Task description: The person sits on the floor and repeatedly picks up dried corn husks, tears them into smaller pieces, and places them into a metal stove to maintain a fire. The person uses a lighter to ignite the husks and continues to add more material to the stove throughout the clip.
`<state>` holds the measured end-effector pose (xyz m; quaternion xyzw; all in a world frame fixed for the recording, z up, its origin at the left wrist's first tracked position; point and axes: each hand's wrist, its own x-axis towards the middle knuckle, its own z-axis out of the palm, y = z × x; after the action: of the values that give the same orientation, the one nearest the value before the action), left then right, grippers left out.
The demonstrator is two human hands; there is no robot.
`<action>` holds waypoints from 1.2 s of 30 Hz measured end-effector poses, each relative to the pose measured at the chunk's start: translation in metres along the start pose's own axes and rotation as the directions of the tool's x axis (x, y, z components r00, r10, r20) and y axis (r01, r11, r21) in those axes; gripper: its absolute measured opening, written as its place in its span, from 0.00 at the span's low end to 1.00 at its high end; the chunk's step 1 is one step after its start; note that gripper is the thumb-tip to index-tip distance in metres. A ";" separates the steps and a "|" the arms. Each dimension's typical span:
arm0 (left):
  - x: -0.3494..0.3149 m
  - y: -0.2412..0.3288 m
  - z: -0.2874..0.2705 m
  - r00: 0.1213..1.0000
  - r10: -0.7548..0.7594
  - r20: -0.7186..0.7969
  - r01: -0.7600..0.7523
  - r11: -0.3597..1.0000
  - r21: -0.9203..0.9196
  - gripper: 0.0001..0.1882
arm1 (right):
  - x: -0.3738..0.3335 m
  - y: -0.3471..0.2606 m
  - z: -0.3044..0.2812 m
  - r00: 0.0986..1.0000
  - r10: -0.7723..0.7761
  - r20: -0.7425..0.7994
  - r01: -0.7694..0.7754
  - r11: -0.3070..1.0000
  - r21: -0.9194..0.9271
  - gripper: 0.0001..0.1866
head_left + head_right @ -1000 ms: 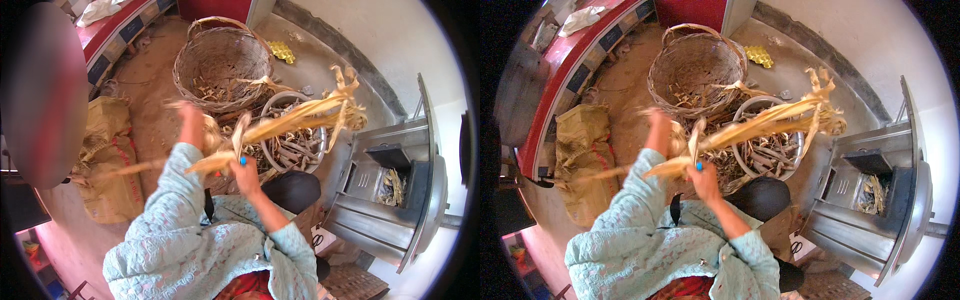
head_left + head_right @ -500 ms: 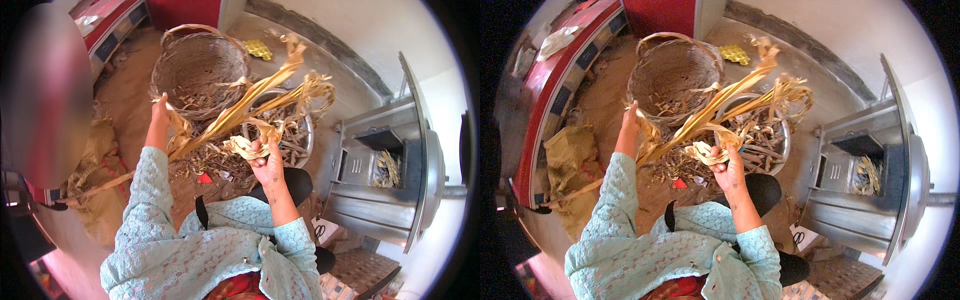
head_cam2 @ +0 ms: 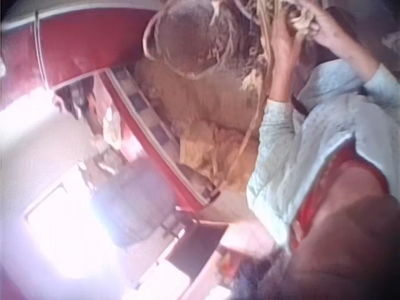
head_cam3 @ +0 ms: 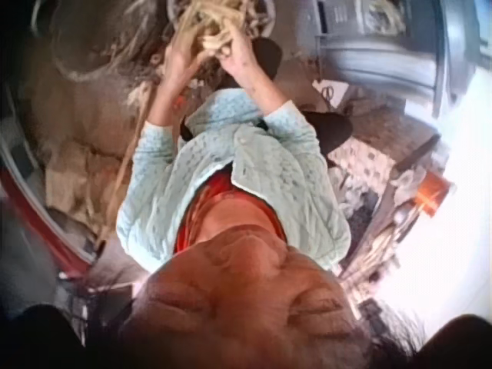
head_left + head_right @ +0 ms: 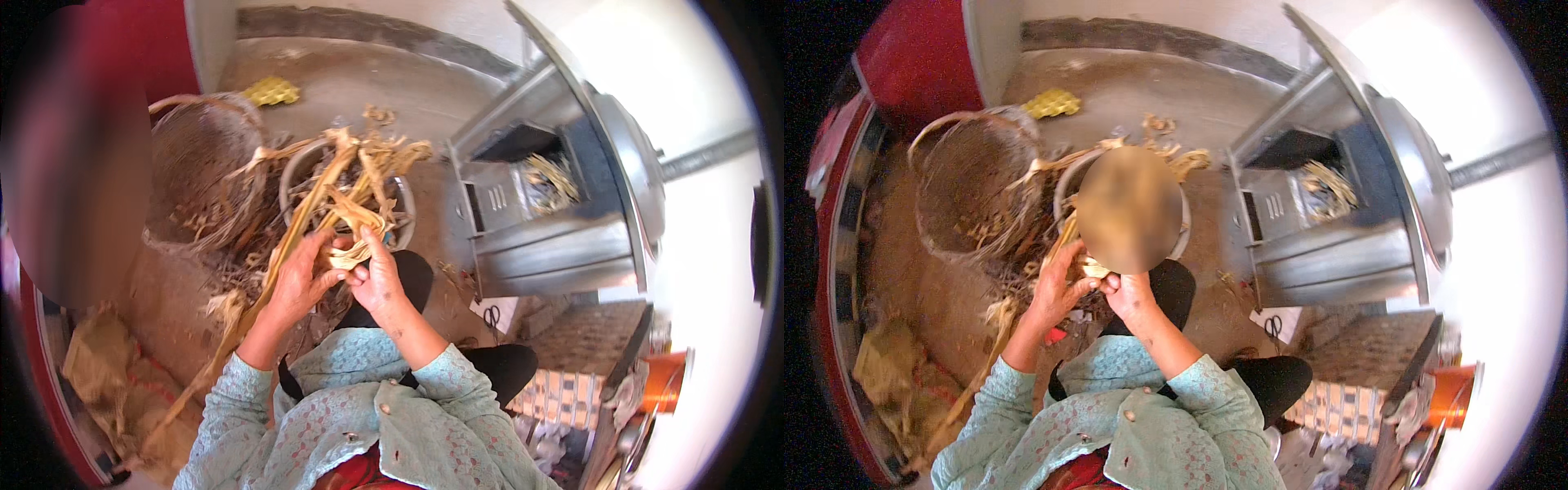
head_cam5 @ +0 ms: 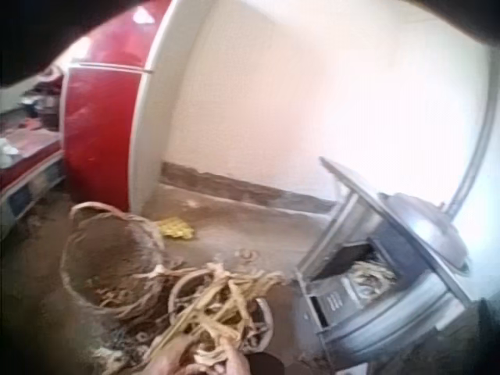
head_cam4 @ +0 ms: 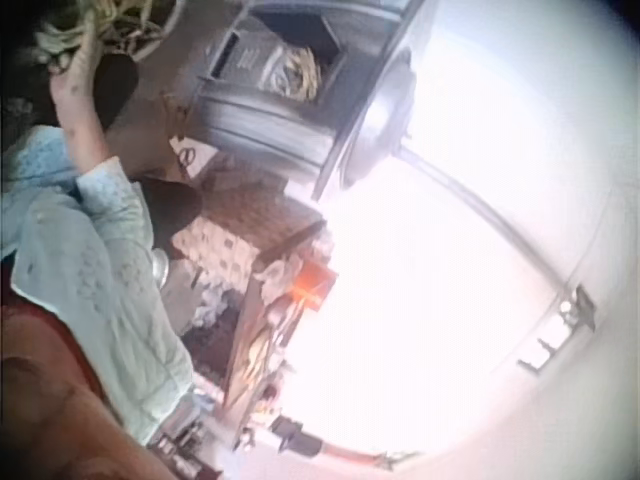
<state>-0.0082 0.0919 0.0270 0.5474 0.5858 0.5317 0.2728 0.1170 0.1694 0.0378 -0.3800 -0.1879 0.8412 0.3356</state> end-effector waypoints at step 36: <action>0.109 0.090 0.246 0.584 -0.096 0.806 0.804 0.208 -0.558 0.13 | -0.099 -0.167 -0.195 0.717 -0.638 -0.283 0.577 0.770 -0.274 0.16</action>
<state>0.2175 0.2580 0.0679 0.2248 0.2102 0.4274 0.8500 0.3855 0.2289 0.0590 -0.4706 -0.3071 0.5806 0.5891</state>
